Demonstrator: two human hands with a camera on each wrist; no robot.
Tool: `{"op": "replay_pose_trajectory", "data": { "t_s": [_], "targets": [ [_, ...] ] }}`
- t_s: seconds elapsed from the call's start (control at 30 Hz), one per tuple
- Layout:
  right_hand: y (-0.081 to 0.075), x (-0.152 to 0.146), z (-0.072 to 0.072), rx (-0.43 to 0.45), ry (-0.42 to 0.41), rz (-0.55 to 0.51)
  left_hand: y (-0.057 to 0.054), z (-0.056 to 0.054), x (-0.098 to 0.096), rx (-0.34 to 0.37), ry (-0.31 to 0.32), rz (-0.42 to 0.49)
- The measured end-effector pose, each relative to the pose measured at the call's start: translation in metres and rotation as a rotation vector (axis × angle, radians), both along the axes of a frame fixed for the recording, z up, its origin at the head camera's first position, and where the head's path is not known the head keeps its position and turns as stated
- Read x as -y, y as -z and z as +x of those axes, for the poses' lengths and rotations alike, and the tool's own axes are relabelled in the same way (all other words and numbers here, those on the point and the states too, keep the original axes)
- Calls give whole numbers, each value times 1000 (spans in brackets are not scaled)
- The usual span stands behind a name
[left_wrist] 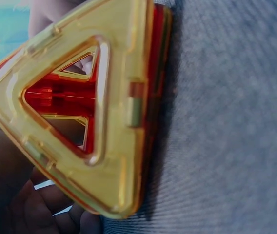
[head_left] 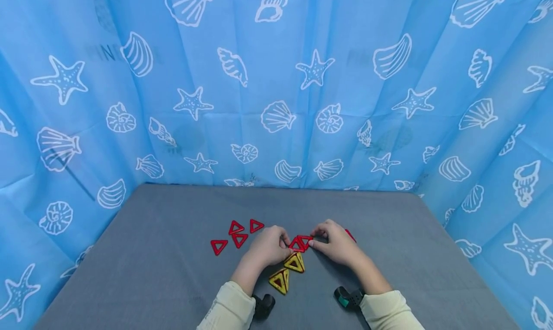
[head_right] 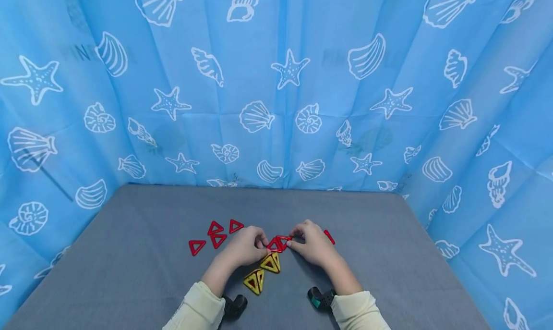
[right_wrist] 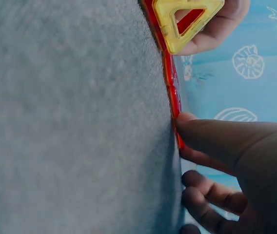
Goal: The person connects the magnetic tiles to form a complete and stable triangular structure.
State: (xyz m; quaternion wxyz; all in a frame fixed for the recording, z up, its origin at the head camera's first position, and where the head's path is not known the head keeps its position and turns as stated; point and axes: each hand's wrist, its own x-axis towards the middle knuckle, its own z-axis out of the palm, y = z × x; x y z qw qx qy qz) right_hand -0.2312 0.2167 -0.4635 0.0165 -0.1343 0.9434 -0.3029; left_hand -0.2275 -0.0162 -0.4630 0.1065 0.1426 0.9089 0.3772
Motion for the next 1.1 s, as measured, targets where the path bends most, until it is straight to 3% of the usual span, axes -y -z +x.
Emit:
{"op": "replay_pose_trajectory", "data": {
  "t_s": [0.27, 0.43, 0.63, 0.87, 1.1],
  "targets": [
    [-3, 3, 4, 41, 23, -21, 0, 3, 0, 27, -22, 5],
    [-5, 2, 4, 82, 38, -90, -1, 3, -1, 31, -32, -1],
    [-5, 4, 3, 69, 27, -170, -1, 2, -1, 19, -17, 1],
    [-6, 9, 5, 5, -58, -250, 1, -1, 3, 17, 18, 64],
    [-4, 17, 6, -11, -134, -241, 1, -6, 5, -16, 21, 109]
  ]
}}
